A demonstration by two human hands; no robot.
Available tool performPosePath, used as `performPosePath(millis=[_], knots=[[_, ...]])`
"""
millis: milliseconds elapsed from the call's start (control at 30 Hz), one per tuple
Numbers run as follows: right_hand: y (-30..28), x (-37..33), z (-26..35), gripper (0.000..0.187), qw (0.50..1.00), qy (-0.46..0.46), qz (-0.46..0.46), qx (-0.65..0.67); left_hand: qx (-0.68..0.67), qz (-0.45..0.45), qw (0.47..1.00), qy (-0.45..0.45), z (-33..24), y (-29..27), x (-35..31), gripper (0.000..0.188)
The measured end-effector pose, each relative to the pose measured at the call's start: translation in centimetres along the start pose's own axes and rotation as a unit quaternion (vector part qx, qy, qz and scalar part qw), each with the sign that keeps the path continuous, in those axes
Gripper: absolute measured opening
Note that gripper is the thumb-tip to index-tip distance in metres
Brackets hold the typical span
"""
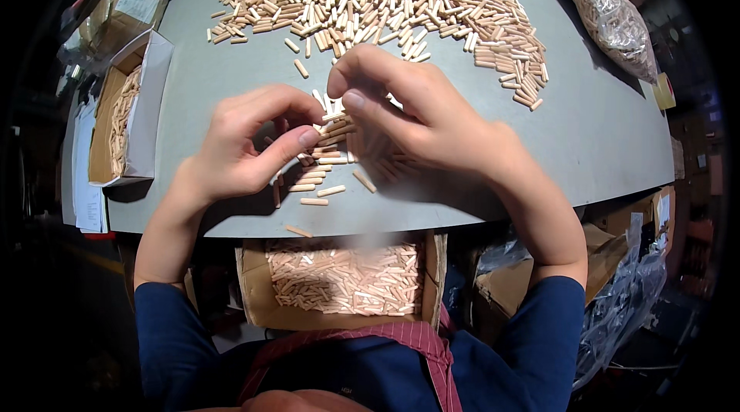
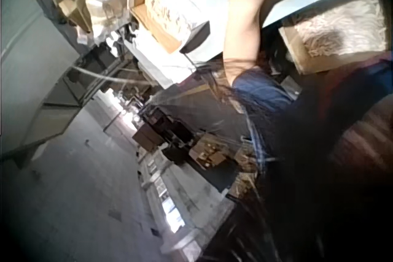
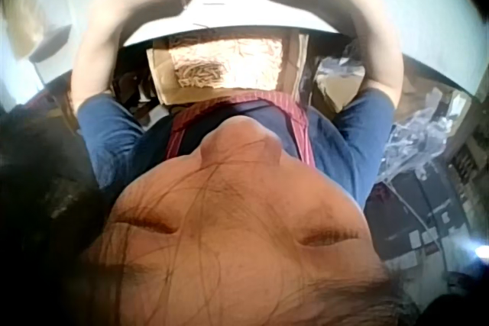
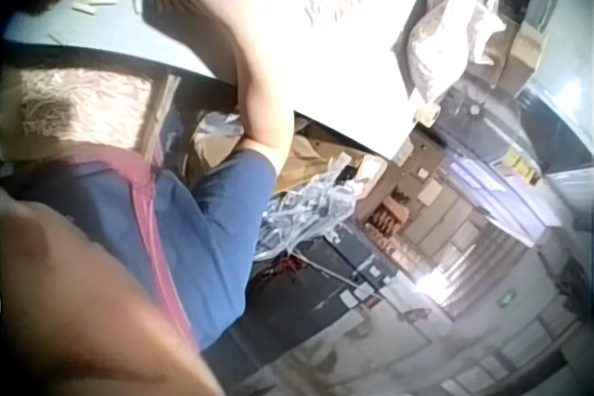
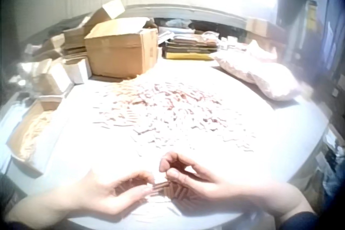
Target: The person sorts small cylindrical cork stoppers on a table, picking them up by hand and placing them into a cardboard box below. The person repeatedly gathers and transfers the stoppers from the table surface into the box.
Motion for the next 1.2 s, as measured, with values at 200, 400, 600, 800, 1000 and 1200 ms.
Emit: performPosePath(millis=[200, 400, 600, 800, 1000, 1200], knots=[[0.4, 0.1, 0.0, 0.019, 0.999, -0.043, 0.012, -0.020, -0.033, -0.008, 0.999, -0.028, 0.3, 0.5, -0.1, 0.013], [0.8, 0.0, 0.8, 0.019, 0.999, -0.035, -0.020, -0.028, -0.100, -0.058, 0.991, -0.061, 1.2, -0.1, -0.3, 0.011], [-2.0, 0.0, -1.1, 0.020, 0.988, 0.074, -0.124, 0.049, -0.480, -0.338, 0.791, -0.172, 4.9, -6.5, 1.2, 0.016], [-4.2, 1.0, -3.0, 0.023, 0.991, 0.034, -0.126, -0.029, -0.756, -0.320, 0.570, -0.037, 7.4, -13.5, -0.3, 0.018], [-6.3, 1.1, -2.9, 0.021, 0.970, 0.064, 0.001, -0.234, -0.737, -0.221, 0.627, -0.119, 8.0, -10.2, 0.5, 0.019], [-6.7, -0.1, -0.3, 0.041, 0.949, 0.139, 0.141, -0.245, -0.664, -0.215, 0.680, -0.224, 9.2, -6.3, 0.6, 0.024]])
Point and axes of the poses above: each hand's wrist, its own x-axis towards the middle knuckle, its own y-axis out of the palm, z = x × y, the point moved 2 cm from there along x, towards the middle knuckle, and after that the axes turned 10 degrees about -z, right-handed, at the moved point
